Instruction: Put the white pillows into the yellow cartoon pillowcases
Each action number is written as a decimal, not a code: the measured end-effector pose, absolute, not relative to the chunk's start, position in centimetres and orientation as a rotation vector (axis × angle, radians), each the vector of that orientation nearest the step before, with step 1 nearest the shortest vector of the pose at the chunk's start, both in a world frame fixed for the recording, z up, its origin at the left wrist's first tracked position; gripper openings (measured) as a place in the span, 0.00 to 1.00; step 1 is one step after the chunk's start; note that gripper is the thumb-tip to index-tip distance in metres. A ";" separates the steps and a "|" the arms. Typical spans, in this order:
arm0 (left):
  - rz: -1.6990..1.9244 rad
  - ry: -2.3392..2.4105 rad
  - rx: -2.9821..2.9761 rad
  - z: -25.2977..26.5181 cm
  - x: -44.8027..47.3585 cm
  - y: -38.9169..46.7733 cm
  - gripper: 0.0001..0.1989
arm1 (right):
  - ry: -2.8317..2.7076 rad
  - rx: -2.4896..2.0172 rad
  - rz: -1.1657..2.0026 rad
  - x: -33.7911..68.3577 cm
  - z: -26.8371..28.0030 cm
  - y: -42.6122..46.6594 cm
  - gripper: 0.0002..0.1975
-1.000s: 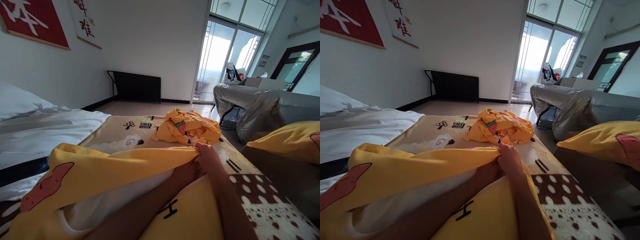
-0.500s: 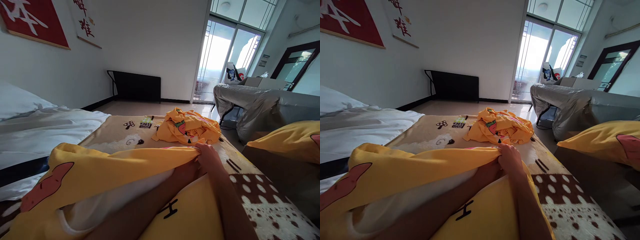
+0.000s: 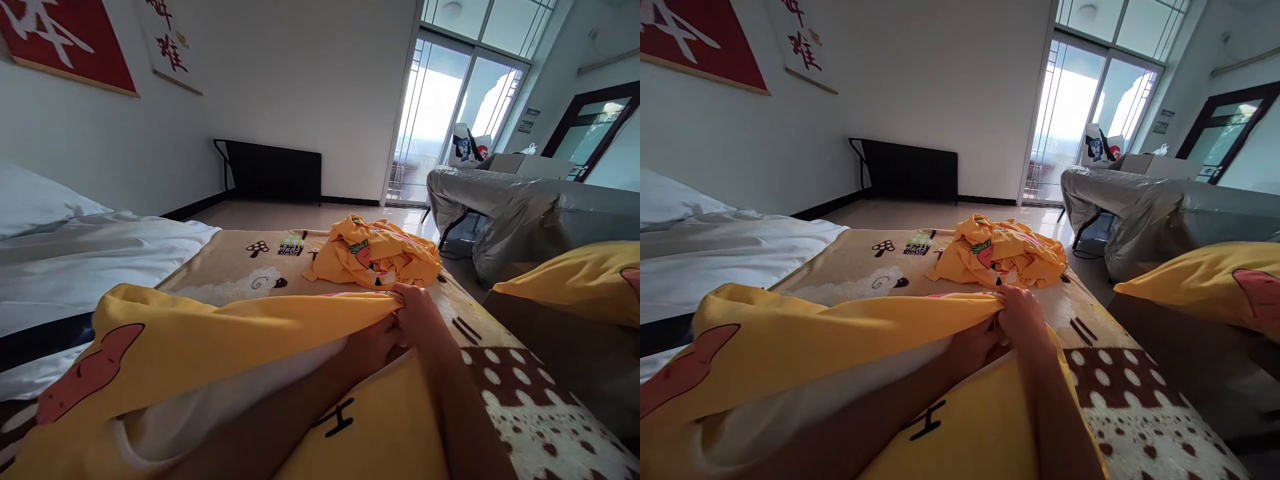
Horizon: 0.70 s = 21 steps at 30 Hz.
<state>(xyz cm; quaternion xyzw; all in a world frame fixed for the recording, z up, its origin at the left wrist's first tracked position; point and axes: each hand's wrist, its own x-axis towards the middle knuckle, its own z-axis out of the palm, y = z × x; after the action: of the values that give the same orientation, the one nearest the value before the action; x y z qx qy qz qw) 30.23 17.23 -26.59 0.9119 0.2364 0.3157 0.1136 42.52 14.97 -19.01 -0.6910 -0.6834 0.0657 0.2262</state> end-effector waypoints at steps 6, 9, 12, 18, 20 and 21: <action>1.250 0.293 2.848 -26.9 29.8 17.7 0.17 | -1.875 -1.863 0.192 42.9 -19.2 15.2 0.19; 1.248 0.292 2.827 -26.9 29.7 17.6 0.17 | -1.887 -1.857 0.195 42.9 -19.1 15.1 0.17; 1.097 0.465 2.740 -26.9 29.9 17.5 0.16 | -1.890 -1.879 0.178 42.8 -18.9 14.9 0.16; 0.855 0.537 2.477 -26.5 30.4 17.7 0.10 | -1.891 -1.950 0.147 42.7 -19.0 15.0 0.16; 0.875 0.489 2.445 -26.4 30.3 17.7 0.10 | -1.888 -1.964 0.153 42.7 -19.0 15.1 0.16; 0.891 0.474 2.418 -26.4 30.3 17.7 0.11 | -1.886 -1.969 0.160 42.7 -19.0 15.1 0.17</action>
<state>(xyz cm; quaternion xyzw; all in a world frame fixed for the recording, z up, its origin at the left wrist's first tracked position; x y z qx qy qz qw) 30.29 17.70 -26.38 0.8916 0.1749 0.3286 0.2579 42.74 15.10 -18.97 -0.7058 -0.6760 0.0575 0.2039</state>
